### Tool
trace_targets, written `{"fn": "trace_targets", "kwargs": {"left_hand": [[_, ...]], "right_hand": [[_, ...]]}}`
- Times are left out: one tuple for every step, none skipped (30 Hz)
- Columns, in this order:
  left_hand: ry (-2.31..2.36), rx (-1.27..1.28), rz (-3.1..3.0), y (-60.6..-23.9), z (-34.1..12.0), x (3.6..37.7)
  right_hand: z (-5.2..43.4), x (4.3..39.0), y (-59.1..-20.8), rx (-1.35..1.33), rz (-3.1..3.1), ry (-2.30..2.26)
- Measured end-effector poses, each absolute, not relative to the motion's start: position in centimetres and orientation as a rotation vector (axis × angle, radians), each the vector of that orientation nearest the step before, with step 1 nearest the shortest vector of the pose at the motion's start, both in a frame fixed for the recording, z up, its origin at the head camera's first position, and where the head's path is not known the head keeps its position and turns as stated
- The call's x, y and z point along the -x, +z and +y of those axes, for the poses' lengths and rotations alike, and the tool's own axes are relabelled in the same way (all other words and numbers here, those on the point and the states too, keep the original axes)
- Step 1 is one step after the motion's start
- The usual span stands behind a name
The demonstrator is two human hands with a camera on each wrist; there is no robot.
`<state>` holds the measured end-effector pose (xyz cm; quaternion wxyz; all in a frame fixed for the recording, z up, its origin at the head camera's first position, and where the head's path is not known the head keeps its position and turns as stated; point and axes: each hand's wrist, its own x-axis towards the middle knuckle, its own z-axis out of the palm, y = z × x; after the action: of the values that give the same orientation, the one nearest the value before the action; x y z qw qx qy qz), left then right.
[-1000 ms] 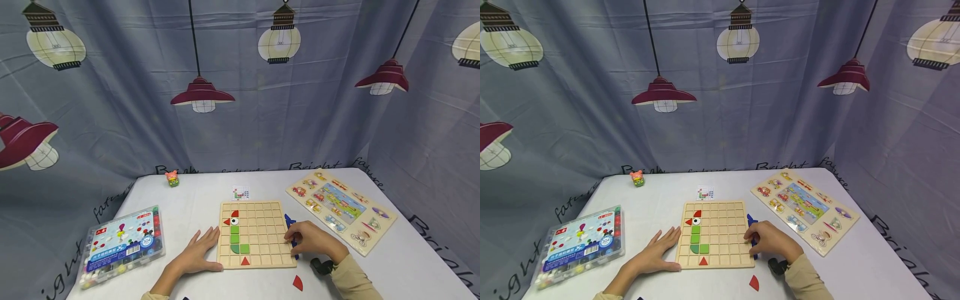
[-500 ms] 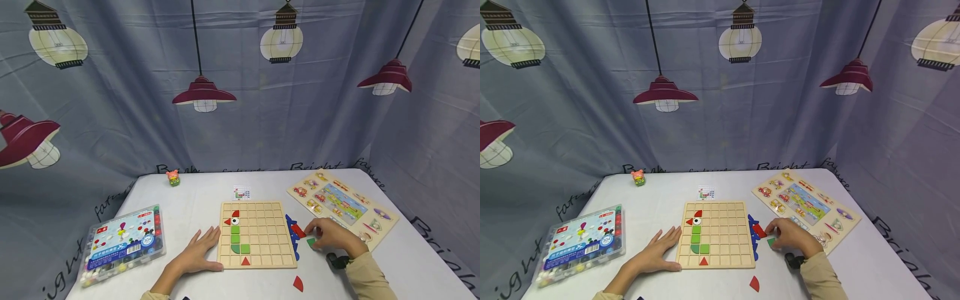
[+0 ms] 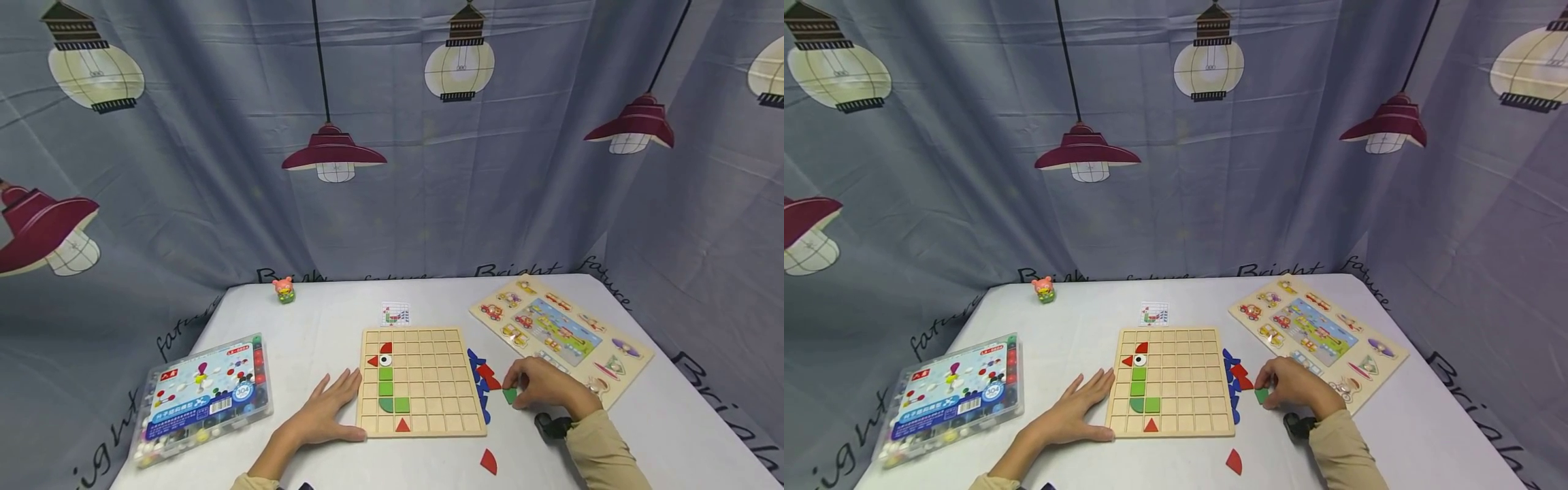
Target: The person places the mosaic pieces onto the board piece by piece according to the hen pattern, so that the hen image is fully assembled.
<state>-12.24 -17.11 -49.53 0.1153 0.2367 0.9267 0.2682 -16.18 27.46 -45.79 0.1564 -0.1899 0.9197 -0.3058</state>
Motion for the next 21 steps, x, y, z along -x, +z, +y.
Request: {"fn": "trace_targets", "kwargs": {"left_hand": [[0.784,-0.694,2.716,-49.54,-17.12,12.26],[0.783,-0.694,2.717,-49.56,-17.13,12.28],[0.78,-0.695,2.718,-49.61,-17.14,12.31],[0.781,-0.694,2.717,-49.65,-17.16,12.32],[0.782,-0.694,2.716,-49.66,-17.17,12.32],[0.784,-0.693,2.715,-49.68,-17.18,12.29],[0.785,-0.693,2.715,-49.7,-17.19,12.29],[0.786,-0.694,2.714,-49.72,-17.19,12.28],[0.79,-0.695,2.713,-49.73,-17.2,12.27],[0.795,-0.695,2.711,-49.72,-17.19,12.26],[0.798,-0.696,2.711,-49.72,-17.19,12.26],[0.803,-0.695,2.71,-49.71,-17.18,12.25],[0.806,-0.695,2.71,-49.71,-17.17,12.26],[0.806,-0.694,2.71,-49.71,-17.16,12.27],[0.807,-0.693,2.71,-49.72,-17.16,12.28],[0.803,-0.691,2.711,-49.73,-17.15,12.29],[0.8,-0.69,2.712,-49.76,-17.15,12.31],[0.797,-0.689,2.712,-49.77,-17.15,12.33],[0.792,-0.688,2.713,-49.8,-17.16,12.35],[0.79,-0.69,2.714,-49.81,-17.16,12.36],[0.789,-0.69,2.714,-49.83,-17.17,12.37]], "right_hand": [[27.51,16.22,-45.82,0.553,2.636,-0.872],[27.52,16.25,-45.84,0.554,2.635,-0.875],[27.53,16.28,-45.9,0.552,2.634,-0.875],[27.55,16.33,-45.95,0.554,2.633,-0.873],[27.58,16.39,-46.02,0.557,2.633,-0.874],[27.6,16.45,-46.08,0.563,2.632,-0.876],[27.6,16.51,-46.14,0.566,2.628,-0.881],[27.61,16.55,-46.16,0.574,2.621,-0.888],[27.6,16.58,-46.18,0.581,2.616,-0.894],[27.59,16.61,-46.17,0.587,2.609,-0.903],[27.57,16.63,-46.16,0.592,2.602,-0.911],[27.54,16.63,-46.13,0.595,2.597,-0.916],[27.51,16.63,-46.12,0.594,2.592,-0.92],[27.47,16.62,-46.1,0.59,2.59,-0.925],[27.43,16.6,-46.09,0.585,2.589,-0.927],[27.38,16.59,-46.08,0.579,2.589,-0.929],[27.33,16.57,-46.07,0.572,2.59,-0.93],[27.26,16.56,-46.05,0.566,2.595,-0.93],[27.16,16.55,-46.03,0.562,2.599,-0.929],[27.04,16.56,-46.0,0.559,2.605,-0.93],[26.9,16.57,-45.96,0.56,2.61,-0.928]]}}
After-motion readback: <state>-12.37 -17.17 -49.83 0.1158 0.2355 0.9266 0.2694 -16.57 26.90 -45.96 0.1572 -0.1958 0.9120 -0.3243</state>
